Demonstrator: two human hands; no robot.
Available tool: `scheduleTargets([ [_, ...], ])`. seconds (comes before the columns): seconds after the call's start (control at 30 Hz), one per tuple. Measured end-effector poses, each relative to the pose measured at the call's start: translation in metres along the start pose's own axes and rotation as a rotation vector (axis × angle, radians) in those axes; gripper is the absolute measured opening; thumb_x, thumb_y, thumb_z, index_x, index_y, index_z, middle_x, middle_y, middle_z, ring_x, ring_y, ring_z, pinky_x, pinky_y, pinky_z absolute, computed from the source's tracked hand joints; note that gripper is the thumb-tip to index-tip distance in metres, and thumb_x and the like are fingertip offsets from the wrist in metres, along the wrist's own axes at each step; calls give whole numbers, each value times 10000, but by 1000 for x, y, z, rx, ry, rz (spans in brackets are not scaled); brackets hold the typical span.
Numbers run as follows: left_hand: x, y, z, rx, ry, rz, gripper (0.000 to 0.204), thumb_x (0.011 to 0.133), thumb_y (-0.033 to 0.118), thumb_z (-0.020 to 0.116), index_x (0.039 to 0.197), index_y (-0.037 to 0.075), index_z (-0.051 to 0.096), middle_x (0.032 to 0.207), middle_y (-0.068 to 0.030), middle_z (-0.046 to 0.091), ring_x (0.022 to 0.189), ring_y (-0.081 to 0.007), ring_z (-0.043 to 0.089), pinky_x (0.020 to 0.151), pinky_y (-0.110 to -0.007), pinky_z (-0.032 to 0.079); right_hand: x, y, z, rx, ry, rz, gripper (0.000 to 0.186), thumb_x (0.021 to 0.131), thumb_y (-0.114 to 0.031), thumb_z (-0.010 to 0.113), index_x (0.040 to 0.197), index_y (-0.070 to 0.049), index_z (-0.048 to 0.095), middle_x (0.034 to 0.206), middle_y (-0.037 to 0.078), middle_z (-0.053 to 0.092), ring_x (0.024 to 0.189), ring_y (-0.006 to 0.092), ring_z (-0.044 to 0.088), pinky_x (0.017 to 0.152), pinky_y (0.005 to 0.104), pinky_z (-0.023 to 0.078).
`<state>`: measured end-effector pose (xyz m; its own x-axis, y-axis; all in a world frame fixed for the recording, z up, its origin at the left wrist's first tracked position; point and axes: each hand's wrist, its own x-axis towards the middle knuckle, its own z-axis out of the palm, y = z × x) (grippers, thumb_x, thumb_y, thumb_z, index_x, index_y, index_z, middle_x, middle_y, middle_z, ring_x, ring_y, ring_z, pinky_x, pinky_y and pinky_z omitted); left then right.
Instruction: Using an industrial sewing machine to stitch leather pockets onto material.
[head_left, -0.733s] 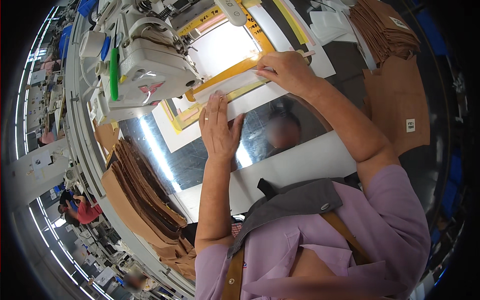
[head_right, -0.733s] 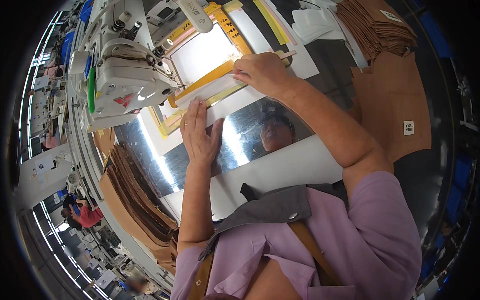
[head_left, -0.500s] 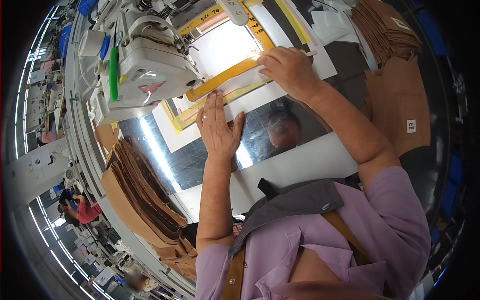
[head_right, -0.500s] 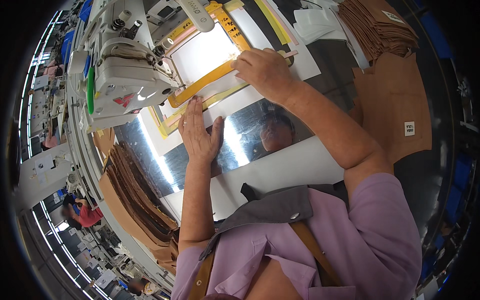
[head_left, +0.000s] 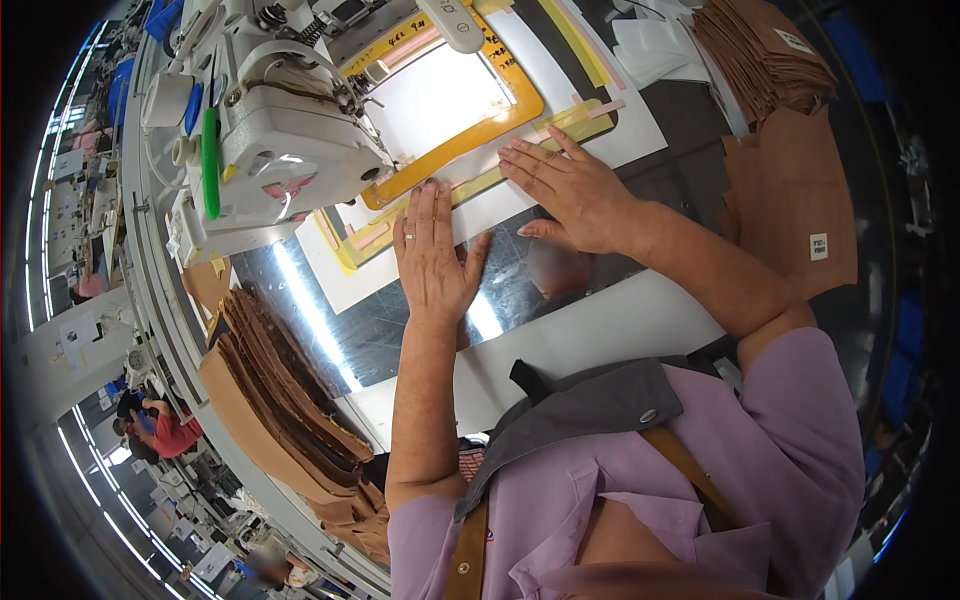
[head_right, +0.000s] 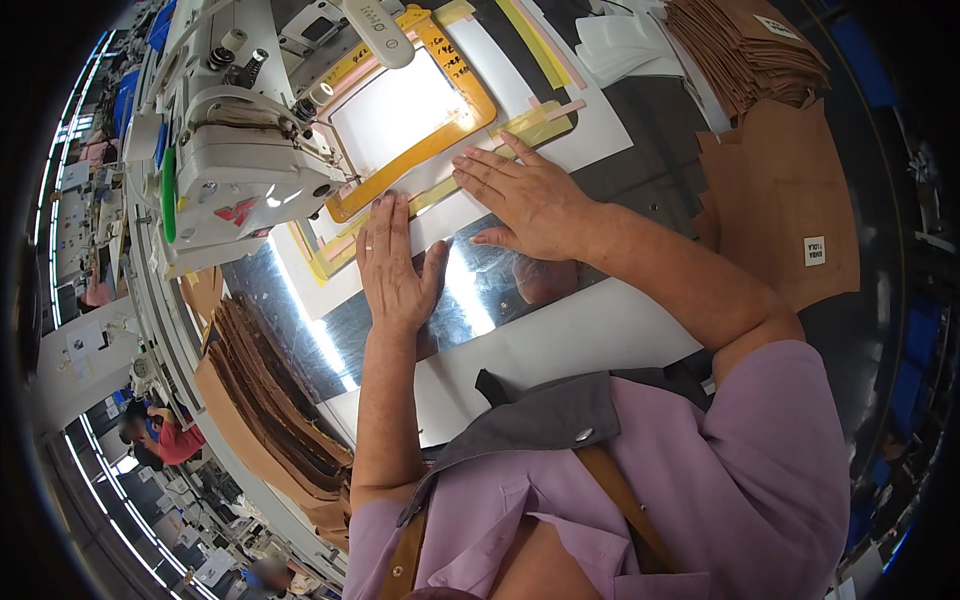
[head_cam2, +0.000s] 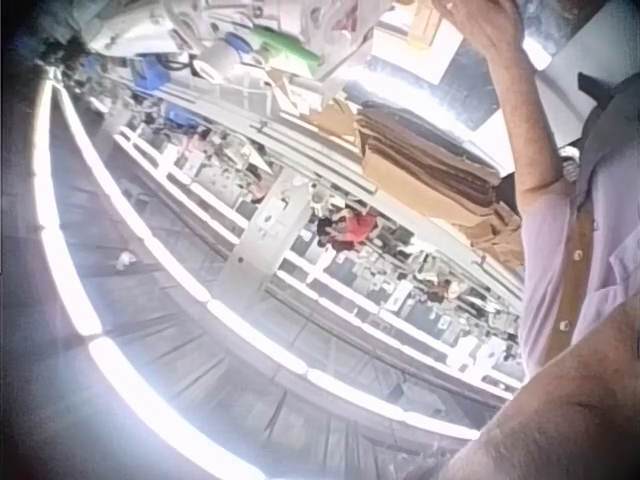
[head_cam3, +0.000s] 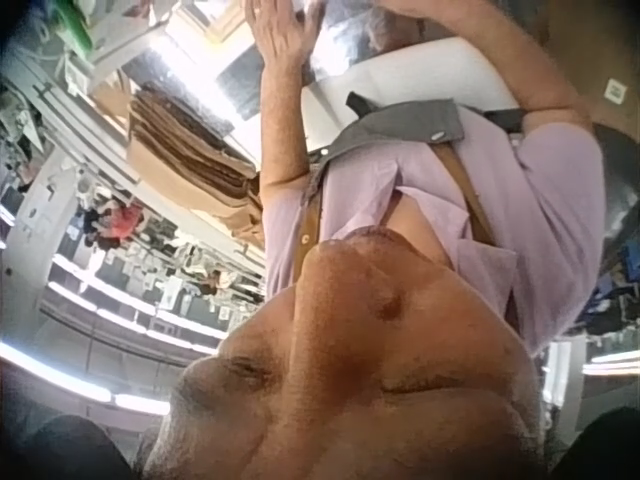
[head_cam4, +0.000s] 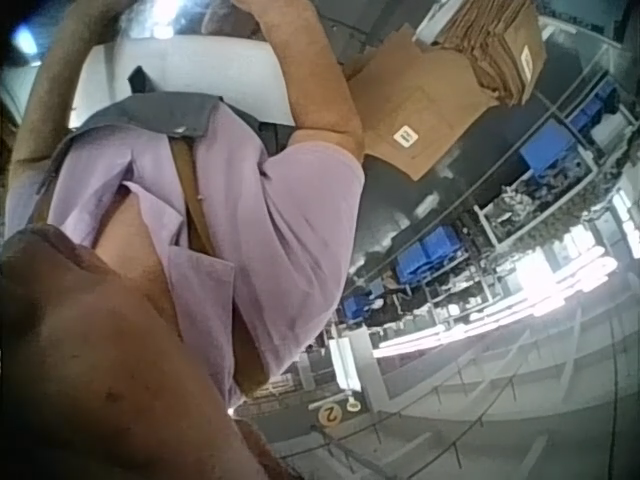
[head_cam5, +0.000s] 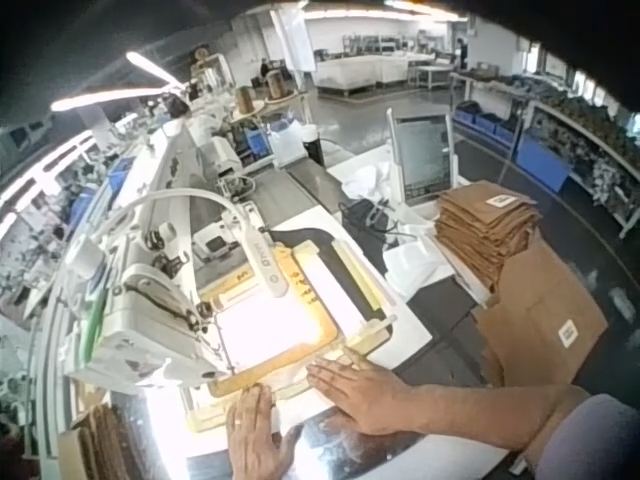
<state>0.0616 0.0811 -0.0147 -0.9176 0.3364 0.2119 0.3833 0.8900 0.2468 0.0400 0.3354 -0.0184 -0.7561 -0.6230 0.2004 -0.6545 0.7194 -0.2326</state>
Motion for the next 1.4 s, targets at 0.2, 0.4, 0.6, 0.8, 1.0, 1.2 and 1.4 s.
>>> scheduleTargets([
  [0.2, 12, 3, -5, 51, -130, 66, 736, 981, 517, 577, 1544, 61, 447, 1609, -158, 434, 1513, -332, 367, 1243, -522, 207, 10, 16, -3, -67, -56, 40, 841, 974, -654, 515, 1541, -39, 432, 1583, 117, 450, 1532, 232, 330, 1301, 510, 106],
  [0.4, 28, 19, 2, -33, -202, 310, 742, 981, 525, 573, 1566, 96, 417, 1627, -130, 414, 1536, -273, 343, 1260, -510, 192, 12, 22, -8, -69, -49, 43, 836, 960, -662, 536, 1511, -37, 468, 1505, 112, 514, 1474, 250, 410, 1292, 536, 115],
  [0.6, 50, 41, 18, -76, -132, 304, 794, 948, 506, 615, 1542, 14, 424, 1623, -165, 402, 1508, -299, 376, 1229, -534, 261, 12, 37, -9, -62, -26, 35, 841, 948, -667, 560, 1496, -35, 482, 1461, 115, 541, 1451, 266, 438, 1288, 567, 102],
  [0.8, 54, 41, 17, -138, -125, 293, 735, 942, 478, 634, 1481, 1, 483, 1592, -186, 431, 1467, -313, 424, 1167, -553, 335, 12, 45, -9, -38, -68, -4, 831, 952, -658, 565, 1507, -47, 475, 1465, 115, 536, 1447, 265, 444, 1292, 573, 71],
  [1.0, 37, 21, 7, 167, 152, 432, 444, 931, 265, 687, 1342, 100, 652, 1304, -80, 637, 1232, -198, 617, 1021, -417, 439, 11, 46, -5, 7, -21, 6, 799, 944, -601, 618, 1512, -60, 472, 1466, 135, 554, 1434, 277, 470, 1289, 583, 85],
  [1.2, 61, 7, 0, 442, 267, 400, 456, 882, 156, 664, 1317, 288, 704, 1289, 17, 624, 1083, -130, 632, 954, -359, 407, 12, 45, -6, 16, -33, 7, 802, 955, -618, 591, 1525, -69, 462, 1471, 134, 551, 1442, 280, 461, 1288, 584, 91],
  [1.4, 80, 3, 8, 374, 442, 602, 257, 859, 181, 757, 1112, 148, 732, 1249, 43, 650, 1102, -129, 616, 940, -346, 437, 13, 43, -7, -40, -76, 19, 786, 996, -662, 491, 1539, -96, 447, 1524, 101, 515, 1469, 231, 429, 1298, 562, 66],
])
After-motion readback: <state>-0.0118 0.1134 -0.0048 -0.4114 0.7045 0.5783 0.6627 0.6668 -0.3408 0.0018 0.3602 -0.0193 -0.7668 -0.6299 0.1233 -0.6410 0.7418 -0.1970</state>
